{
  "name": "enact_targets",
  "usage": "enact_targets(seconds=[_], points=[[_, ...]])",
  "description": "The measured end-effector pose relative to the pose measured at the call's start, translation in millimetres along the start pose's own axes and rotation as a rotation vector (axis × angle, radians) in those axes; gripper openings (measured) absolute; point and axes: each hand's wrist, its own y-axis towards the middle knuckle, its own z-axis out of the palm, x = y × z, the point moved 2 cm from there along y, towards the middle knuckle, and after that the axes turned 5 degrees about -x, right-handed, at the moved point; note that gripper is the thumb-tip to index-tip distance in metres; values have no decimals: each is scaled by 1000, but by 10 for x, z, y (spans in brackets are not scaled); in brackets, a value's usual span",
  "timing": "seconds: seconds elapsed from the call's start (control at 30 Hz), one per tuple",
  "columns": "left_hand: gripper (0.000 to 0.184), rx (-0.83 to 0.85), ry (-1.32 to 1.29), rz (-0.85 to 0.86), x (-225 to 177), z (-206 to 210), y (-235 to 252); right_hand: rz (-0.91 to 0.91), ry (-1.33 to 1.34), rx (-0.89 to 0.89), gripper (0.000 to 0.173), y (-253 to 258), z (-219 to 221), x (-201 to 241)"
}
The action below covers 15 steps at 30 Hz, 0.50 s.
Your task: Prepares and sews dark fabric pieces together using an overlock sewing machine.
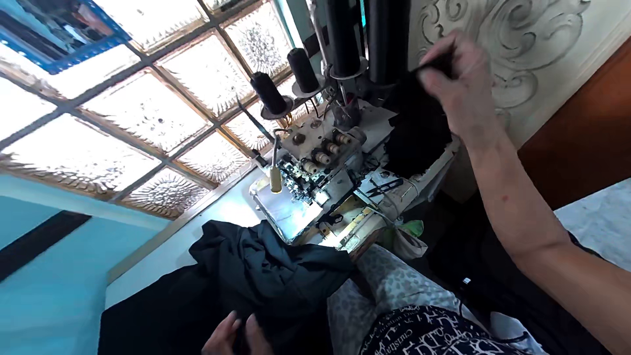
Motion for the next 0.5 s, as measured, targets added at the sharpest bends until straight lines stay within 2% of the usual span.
enact_targets(seconds=[0.1,0.23,0.3,0.37,0.5], points=[[26,112,-339,28,-398,169,29,-31,229,332,13,-624,438,544],[11,236,-881,-24,-703,539,30,164,489,702,27,-1457,929,911],[11,300,-1093,-122,-801,602,40,240,538,737,23,-1687,1079,1004],[12,355,-1323,-248,-858,616,25,242,549,733,18,-1798,1166,1084],[14,390,-1585,-365,-889,607,-96,101,587,621,20,-1895,1269,1127]])
